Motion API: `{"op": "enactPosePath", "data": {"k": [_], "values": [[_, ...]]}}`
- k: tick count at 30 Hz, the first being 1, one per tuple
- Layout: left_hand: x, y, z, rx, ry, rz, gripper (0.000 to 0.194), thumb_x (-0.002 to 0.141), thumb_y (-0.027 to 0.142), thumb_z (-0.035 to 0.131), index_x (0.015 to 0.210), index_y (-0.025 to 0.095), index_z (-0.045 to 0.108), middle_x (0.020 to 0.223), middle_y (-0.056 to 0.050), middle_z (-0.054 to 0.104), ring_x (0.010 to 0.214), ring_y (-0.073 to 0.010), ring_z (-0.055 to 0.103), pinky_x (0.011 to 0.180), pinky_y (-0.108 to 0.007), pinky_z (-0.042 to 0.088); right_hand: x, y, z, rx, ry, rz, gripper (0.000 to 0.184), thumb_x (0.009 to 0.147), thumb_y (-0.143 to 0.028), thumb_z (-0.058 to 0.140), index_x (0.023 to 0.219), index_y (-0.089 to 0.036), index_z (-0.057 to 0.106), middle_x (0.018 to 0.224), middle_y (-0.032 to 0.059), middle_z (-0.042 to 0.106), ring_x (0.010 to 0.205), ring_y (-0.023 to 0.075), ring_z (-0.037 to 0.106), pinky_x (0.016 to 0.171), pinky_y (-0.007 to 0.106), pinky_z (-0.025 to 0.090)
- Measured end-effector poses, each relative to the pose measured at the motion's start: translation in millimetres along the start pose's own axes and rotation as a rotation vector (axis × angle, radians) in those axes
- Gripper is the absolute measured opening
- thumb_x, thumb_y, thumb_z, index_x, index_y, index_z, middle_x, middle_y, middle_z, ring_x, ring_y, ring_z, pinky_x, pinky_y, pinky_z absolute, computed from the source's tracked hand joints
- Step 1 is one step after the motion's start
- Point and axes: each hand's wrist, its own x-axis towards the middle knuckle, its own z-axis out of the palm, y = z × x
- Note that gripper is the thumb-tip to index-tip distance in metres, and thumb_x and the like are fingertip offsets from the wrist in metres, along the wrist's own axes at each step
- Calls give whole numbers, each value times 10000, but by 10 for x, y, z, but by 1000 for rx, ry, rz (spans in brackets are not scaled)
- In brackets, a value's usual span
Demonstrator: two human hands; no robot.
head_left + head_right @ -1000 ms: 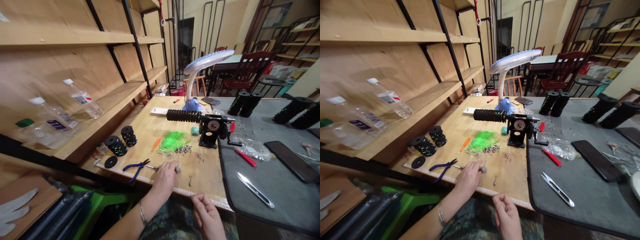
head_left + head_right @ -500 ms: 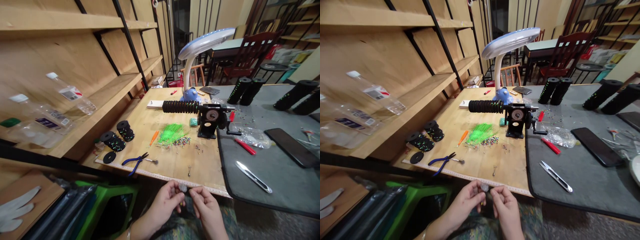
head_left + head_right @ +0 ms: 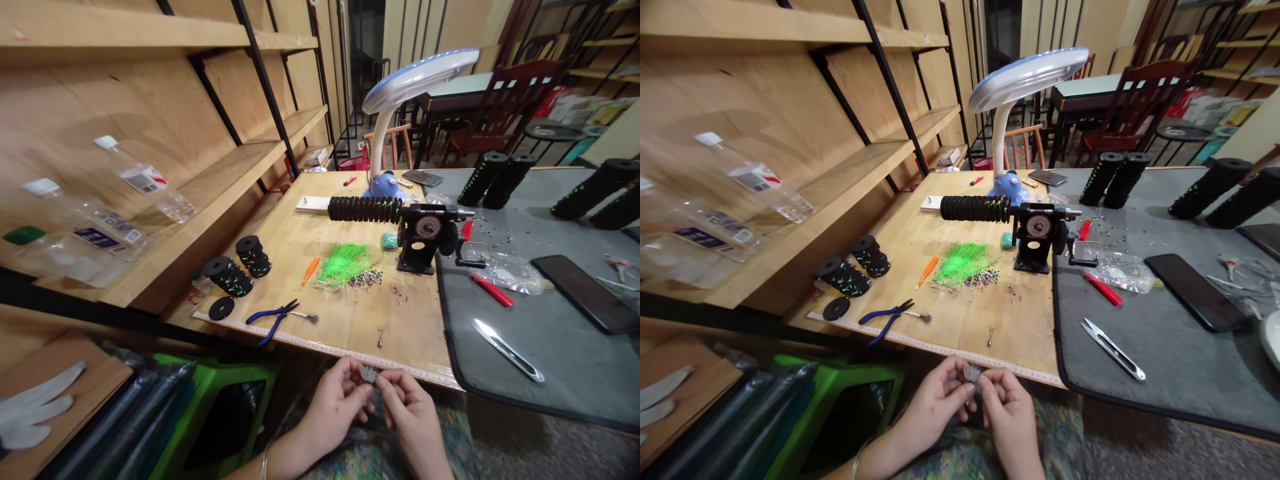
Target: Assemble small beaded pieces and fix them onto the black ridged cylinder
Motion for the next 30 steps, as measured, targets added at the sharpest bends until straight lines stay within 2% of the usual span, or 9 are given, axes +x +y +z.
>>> {"op": "enactPosePath", "data": {"k": [5, 10, 18, 25, 30], "values": [[-21, -30, 26, 82, 66, 52, 202, 792, 293, 648, 810, 179, 483, 693, 25, 560, 590, -111, 597, 490, -190, 484, 3, 28, -1, -8, 8, 3, 499, 632, -637, 729, 721, -154, 640, 405, -66, 479, 348, 74, 366, 379, 197, 240], [-24, -34, 47, 91, 82, 76, 199, 798, 276, 633, 787, 189, 454, 679, 42, 534, 566, -105, 591, 473, -184, 476, 10, -1, 5, -9, 10, 14, 502, 603, -652, 737, 685, -169, 626, 387, -78, 454, 335, 73, 352, 366, 194, 240], [-10, -72, 32, -56, 16, 20, 283, 770, 337, 690, 807, 182, 456, 724, 33, 549, 591, -92, 585, 510, -188, 476, 24, -31, 11, 34, -24, 80, 528, 575, -681, 728, 661, -184, 571, 384, -90, 436, 309, 49, 301, 347, 175, 198], [-28, -12, -2, -211, -35, -48, 323, 735, 375, 742, 861, 140, 560, 718, 15, 578, 607, -96, 579, 547, -204, 460, 34, 24, -16, 33, -19, 77, 522, 614, -670, 717, 675, -175, 562, 367, -102, 412, 314, 40, 283, 356, 165, 182], [-17, 8, 1, -294, -50, -128, 313, 693, 354, 781, 825, 126, 612, 712, 8, 591, 594, -81, 553, 521, -183, 415, 46, 88, -40, 29, -25, 76, 504, 636, -642, 725, 693, -165, 572, 385, -81, 467, 317, 38, 300, 362, 165, 178]]}}
